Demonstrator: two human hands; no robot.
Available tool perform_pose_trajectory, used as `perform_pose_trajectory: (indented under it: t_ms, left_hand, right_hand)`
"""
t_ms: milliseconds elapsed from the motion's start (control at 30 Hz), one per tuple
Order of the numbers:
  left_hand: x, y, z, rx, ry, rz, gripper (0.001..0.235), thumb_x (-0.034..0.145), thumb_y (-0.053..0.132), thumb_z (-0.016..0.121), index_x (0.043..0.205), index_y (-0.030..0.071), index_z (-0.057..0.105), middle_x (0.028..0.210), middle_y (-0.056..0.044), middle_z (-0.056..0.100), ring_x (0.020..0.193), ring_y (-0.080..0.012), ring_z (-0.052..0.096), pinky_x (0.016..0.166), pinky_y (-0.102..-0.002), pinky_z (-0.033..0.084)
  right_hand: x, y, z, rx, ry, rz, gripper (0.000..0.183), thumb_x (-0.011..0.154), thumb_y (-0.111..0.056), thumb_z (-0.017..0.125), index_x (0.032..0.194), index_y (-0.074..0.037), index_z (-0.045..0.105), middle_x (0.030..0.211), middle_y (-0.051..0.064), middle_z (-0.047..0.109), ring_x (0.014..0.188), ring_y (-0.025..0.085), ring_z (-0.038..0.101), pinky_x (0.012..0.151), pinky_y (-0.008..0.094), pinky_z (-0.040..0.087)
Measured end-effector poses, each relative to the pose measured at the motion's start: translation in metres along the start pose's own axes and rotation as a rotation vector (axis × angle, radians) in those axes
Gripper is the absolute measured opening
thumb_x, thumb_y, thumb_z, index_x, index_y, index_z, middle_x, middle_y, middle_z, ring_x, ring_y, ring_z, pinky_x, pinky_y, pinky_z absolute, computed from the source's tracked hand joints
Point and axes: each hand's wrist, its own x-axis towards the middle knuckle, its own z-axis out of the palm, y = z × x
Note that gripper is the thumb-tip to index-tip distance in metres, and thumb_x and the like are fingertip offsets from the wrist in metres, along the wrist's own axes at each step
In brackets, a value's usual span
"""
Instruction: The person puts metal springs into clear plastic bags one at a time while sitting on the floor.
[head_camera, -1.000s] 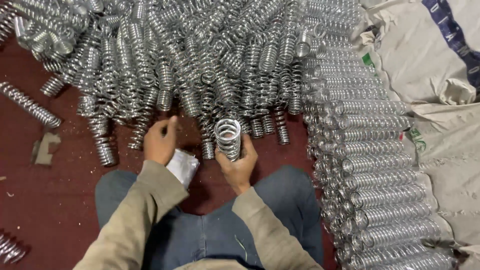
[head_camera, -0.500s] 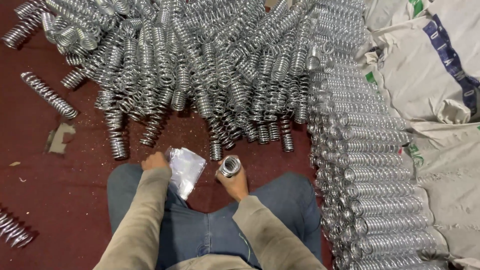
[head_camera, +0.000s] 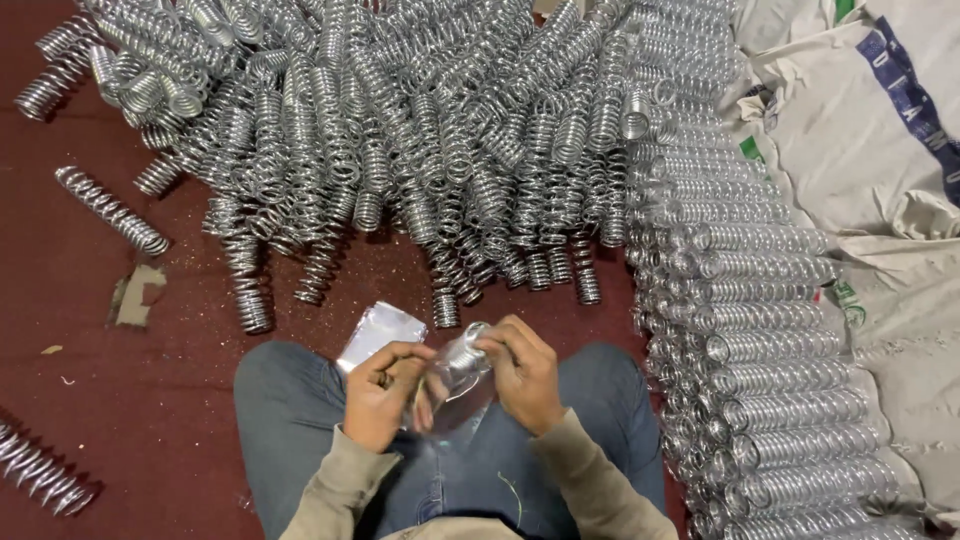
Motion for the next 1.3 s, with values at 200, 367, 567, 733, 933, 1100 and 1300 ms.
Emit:
perform_pose_trajectory:
  t_ms: [200,367,567,733,933,1100,1300]
  left_hand:
    - [-0.017,-0.036,0.055,-0.051,0.109,0.181,0.019,0.093,0.014,0.072,0.11,0.005,0.073,0.123,-0.017,0.069,0.119,-0.0291,0.067,0.105,-0.04,0.053]
    - [-0.019,-0.076,0.033,-0.149,-0.13,-0.173,0.025,0.098,0.033,0.063,0.104,0.008,0.065,0.097,-0.007,0.073,0.088,-0.0151,0.067,0.082,-0.031,0.054]
    - [0.008,-0.09,0.018,-0.212,0.038,-0.36,0.048,0.099,0.049,0.052,0.084,0.005,0.065,0.077,-0.009,0.063,0.074,-0.0212,0.062,0.071,-0.034,0.051]
    - [0.04,-0.114,0.016,-0.031,0.195,-0.172,0.026,0.097,0.027,0.075,0.098,0.001,0.072,0.116,-0.012,0.066,0.099,-0.0193,0.06,0.09,-0.036,0.051]
    - [0.09,-0.135,0.006,0.192,0.212,-0.45,0.026,0.096,0.027,0.067,0.106,0.004,0.072,0.087,-0.013,0.065,0.074,-0.0199,0.067,0.065,-0.034,0.062]
    - [0.11,-0.255,-0.04,0.362,0.141,-0.699,0.04,0.096,0.032,0.062,0.121,0.002,0.068,0.073,-0.011,0.071,0.062,-0.0233,0.075,0.051,-0.038,0.066]
    - [0.089,-0.16,0.007,0.536,0.157,-0.745,0.053,0.1,0.04,0.055,0.132,-0.001,0.065,0.13,-0.026,0.068,0.126,-0.04,0.064,0.106,-0.051,0.052]
  right_hand:
    - [-0.038,-0.008,0.0,-0.029,-0.077,0.417,0.013,0.096,-0.018,0.07,0.102,-0.009,0.062,0.073,0.001,0.067,0.064,0.012,0.065,0.062,0.027,0.052]
    - [-0.036,-0.004,-0.025,0.345,-0.076,0.664,0.018,0.096,-0.024,0.069,0.087,-0.012,0.059,0.08,0.002,0.056,0.074,0.014,0.056,0.072,0.029,0.048]
    - [-0.051,0.016,-0.022,0.492,-0.159,0.969,0.014,0.092,-0.018,0.074,0.088,-0.008,0.067,0.074,0.003,0.063,0.071,0.014,0.06,0.071,0.028,0.05]
    - [-0.024,0.06,-0.027,-0.082,-0.117,0.616,0.015,0.088,-0.016,0.08,0.089,-0.001,0.077,0.099,0.015,0.072,0.081,0.029,0.073,0.072,0.04,0.059]
    - [-0.018,0.13,-0.001,0.291,-0.132,0.866,0.013,0.096,-0.008,0.062,0.09,0.003,0.067,0.088,0.009,0.052,0.055,0.016,0.058,0.044,0.023,0.05]
    - [-0.054,0.18,0.013,-0.012,-0.242,0.872,0.014,0.095,-0.011,0.063,0.1,-0.002,0.073,0.103,0.019,0.065,0.098,0.034,0.067,0.082,0.044,0.056]
    - [-0.058,0.18,0.03,-0.057,-0.292,0.887,0.029,0.098,-0.009,0.059,0.123,0.005,0.068,0.121,0.027,0.062,0.123,0.043,0.057,0.106,0.053,0.047]
